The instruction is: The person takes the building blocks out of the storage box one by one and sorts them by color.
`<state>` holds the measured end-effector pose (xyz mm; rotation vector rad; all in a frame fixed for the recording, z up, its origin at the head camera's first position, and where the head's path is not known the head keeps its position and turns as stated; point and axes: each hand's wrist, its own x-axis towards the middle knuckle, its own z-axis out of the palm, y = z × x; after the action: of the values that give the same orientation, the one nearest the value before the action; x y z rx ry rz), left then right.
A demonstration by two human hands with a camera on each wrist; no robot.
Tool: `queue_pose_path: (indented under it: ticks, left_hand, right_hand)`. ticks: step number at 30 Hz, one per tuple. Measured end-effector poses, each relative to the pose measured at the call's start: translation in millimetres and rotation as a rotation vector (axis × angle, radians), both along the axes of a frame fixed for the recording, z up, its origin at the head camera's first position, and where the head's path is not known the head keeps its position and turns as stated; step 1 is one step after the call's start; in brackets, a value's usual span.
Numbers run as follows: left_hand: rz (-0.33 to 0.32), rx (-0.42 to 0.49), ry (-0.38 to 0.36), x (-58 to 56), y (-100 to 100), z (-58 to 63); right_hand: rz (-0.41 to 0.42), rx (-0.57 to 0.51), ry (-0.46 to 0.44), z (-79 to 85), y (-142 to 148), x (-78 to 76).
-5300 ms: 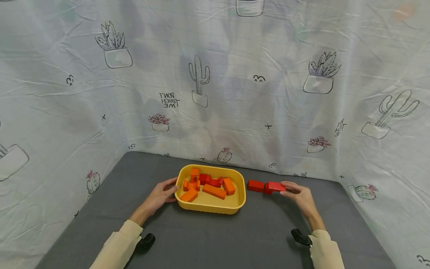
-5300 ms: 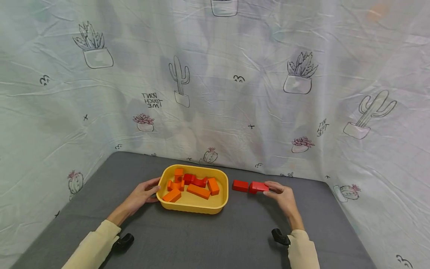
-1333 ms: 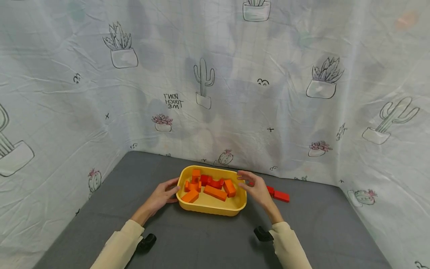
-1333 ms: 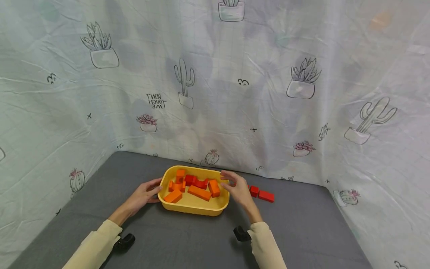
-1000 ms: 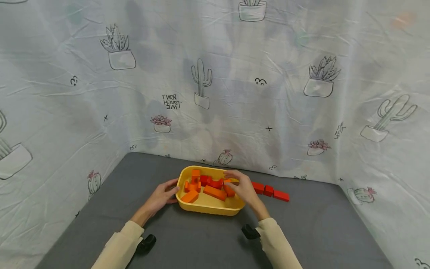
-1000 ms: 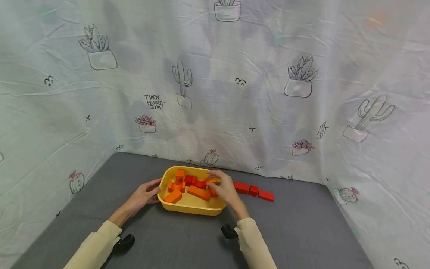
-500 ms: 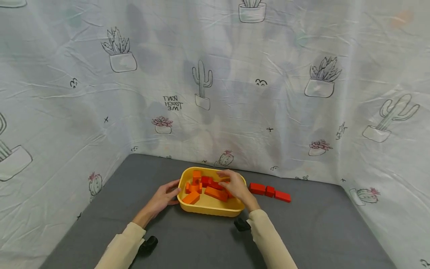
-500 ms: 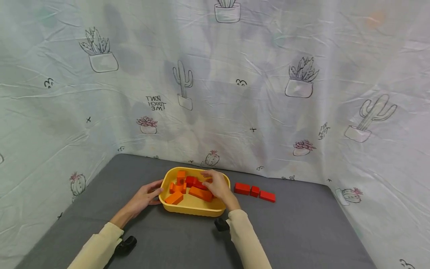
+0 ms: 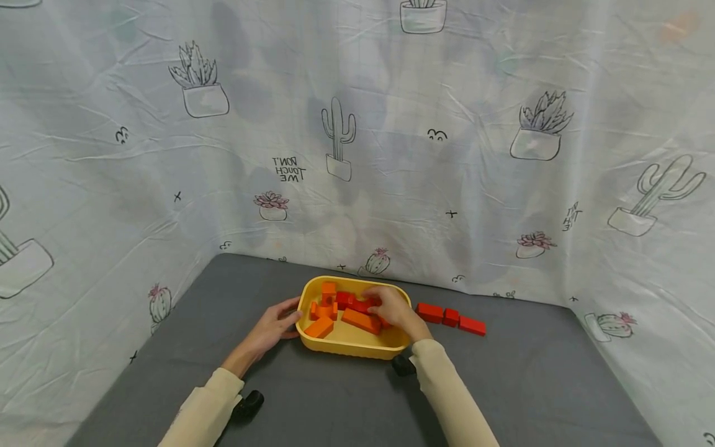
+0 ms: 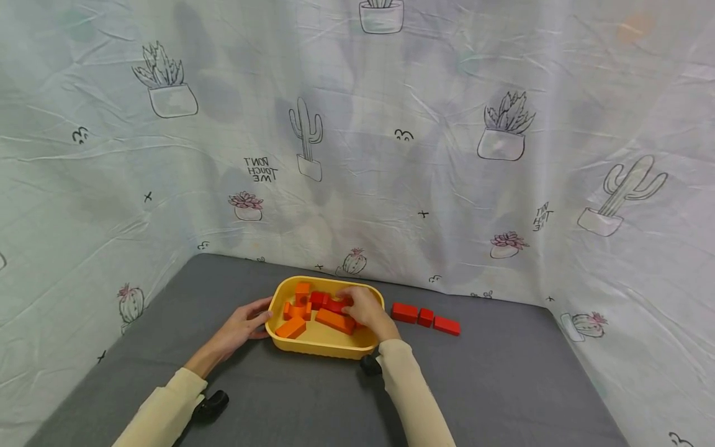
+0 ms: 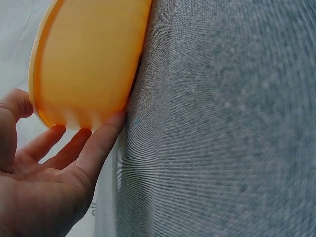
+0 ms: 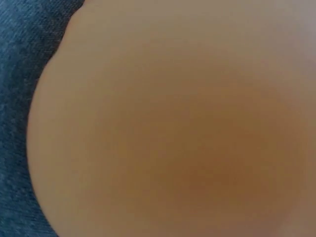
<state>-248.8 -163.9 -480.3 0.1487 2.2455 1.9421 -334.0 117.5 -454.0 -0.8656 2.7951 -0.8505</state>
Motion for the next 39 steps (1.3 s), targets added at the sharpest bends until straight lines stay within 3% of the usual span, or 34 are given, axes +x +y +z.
queue_pose_path:
  ticks: [3,8,15,18,26,39]
  left_hand:
    - [0.003,-0.002,0.001,-0.3,1,-0.2]
    - [0.009,0.001,0.0,-1.1,3,-0.9]
    - [0.002,-0.009,0.002,0.7,4,-1.1]
    - [0.001,-0.004,-0.002,1.5,3,-0.9]
    - [-0.006,0.001,0.006,1.2,1,0.6]
    - [0.001,-0.016,0.015,-1.1,0,0.0]
  right_hand:
    - [0.042,0.077,0.022,-1.7,0,-2.4]
    - [0.037,0.153,0.042,-5.1,0,-4.3]
    - [0.028,0.194,0.067,-6.3,0,-2.2]
    - [0.016,0.156,0.086,-3.3,2,0.1]
    - [-0.007,-0.096,0.092,9.7,4,6.5]
    - [-0.045,-0.217,0.05,13.8,10,13.0]
